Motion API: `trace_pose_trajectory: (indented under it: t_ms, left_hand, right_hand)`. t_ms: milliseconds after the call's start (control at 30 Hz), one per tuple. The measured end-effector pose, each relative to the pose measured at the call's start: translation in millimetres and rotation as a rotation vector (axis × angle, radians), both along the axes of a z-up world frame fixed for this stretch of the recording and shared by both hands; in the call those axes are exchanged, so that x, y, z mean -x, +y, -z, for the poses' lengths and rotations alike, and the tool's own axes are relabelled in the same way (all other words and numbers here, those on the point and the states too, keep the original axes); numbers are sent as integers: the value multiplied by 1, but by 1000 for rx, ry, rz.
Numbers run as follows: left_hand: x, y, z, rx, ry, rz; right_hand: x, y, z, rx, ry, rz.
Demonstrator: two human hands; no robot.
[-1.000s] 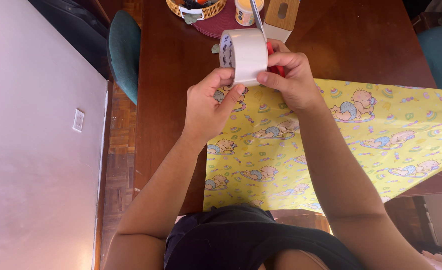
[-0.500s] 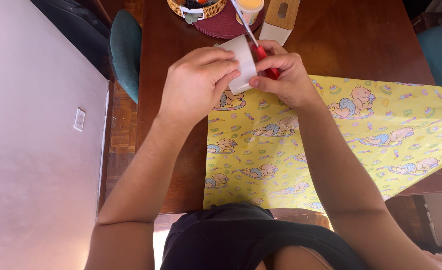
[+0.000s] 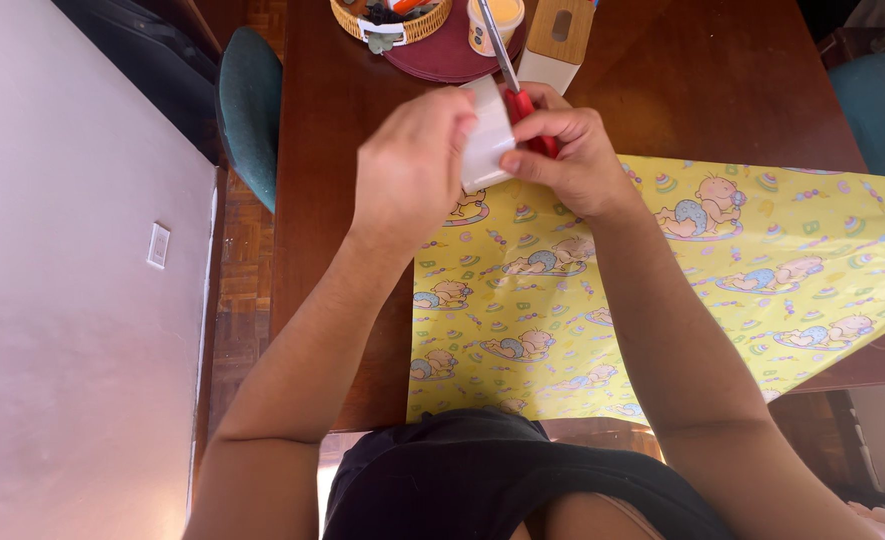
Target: The person wraps a rectangular gift using yellow patterned wrapping paper. They cut the paper with scissors, fold the edges, and secure the folds with clear tape. The wrapped gift is placed on a wooden table.
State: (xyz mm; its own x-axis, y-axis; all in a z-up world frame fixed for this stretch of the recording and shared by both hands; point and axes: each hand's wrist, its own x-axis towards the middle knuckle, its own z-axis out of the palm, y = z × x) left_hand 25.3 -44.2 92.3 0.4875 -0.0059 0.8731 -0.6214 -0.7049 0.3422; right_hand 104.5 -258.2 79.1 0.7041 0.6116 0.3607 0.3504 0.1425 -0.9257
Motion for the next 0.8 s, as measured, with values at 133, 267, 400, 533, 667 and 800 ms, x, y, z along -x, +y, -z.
trace_pose_trajectory:
  t_ms: [133,267,400,533,667,800]
  left_hand:
    - [-12,5,-1,159,182,-22]
    - [-23,15,-7,421,345,129]
    - [-32,28,-13,623,510,352]
    - [-32,31,-17,444,431,296]
    - [-38,45,-31,410,518,316]
    - [-39,67,-48,336,624,441]
  right_hand:
    - [2,1,-1,40,-37,10]
    - [3,0,-4,85,-108,11]
    - [2,1,-2,63,-30,14]
    - [1,4,2,15,18,45]
    - [0,5,-2,-214,262,51]
    - [0,3,-11,-461,496,80]
